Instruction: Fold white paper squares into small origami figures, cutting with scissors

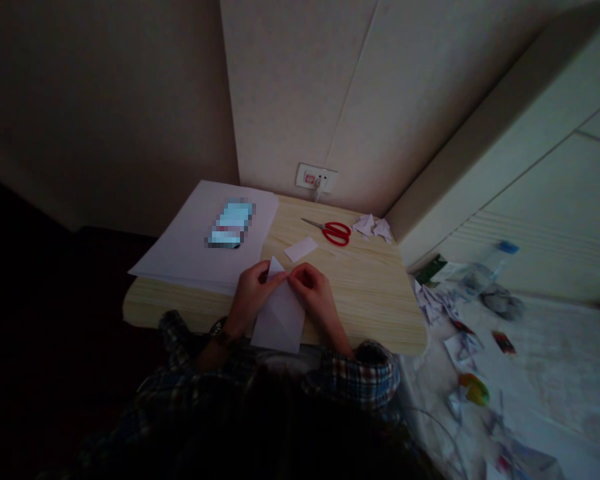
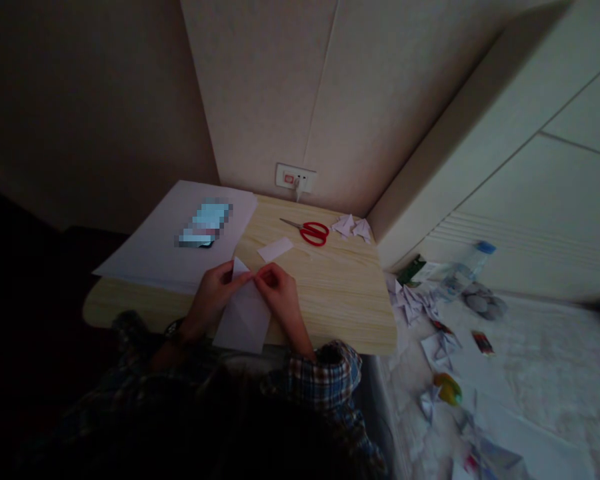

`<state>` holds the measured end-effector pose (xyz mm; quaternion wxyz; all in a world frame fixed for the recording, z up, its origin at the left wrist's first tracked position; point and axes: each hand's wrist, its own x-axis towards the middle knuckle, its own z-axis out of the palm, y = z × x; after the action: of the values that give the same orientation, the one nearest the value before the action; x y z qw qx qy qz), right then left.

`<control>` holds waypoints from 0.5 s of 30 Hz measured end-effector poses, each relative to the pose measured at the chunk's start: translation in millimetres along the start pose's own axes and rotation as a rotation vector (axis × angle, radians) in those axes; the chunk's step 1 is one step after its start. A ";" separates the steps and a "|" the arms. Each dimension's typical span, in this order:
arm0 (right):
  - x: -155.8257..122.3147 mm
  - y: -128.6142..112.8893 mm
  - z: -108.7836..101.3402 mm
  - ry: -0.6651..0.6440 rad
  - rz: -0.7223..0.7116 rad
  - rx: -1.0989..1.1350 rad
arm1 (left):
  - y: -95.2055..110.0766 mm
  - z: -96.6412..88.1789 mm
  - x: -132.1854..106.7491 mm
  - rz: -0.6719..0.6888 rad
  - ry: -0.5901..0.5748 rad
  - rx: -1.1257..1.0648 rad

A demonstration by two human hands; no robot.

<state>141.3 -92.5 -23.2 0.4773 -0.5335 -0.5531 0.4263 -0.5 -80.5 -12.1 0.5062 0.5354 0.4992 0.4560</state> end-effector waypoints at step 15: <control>-10.5 -0.8 -10.0 0.022 0.040 -0.057 | 0.0 -2.6 -0.9 0.015 0.198 -0.095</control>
<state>150.7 -103.4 -21.4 0.4590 -0.5626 -0.5490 0.4140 -3.2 -81.1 -11.9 0.4760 0.4667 0.5206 0.5334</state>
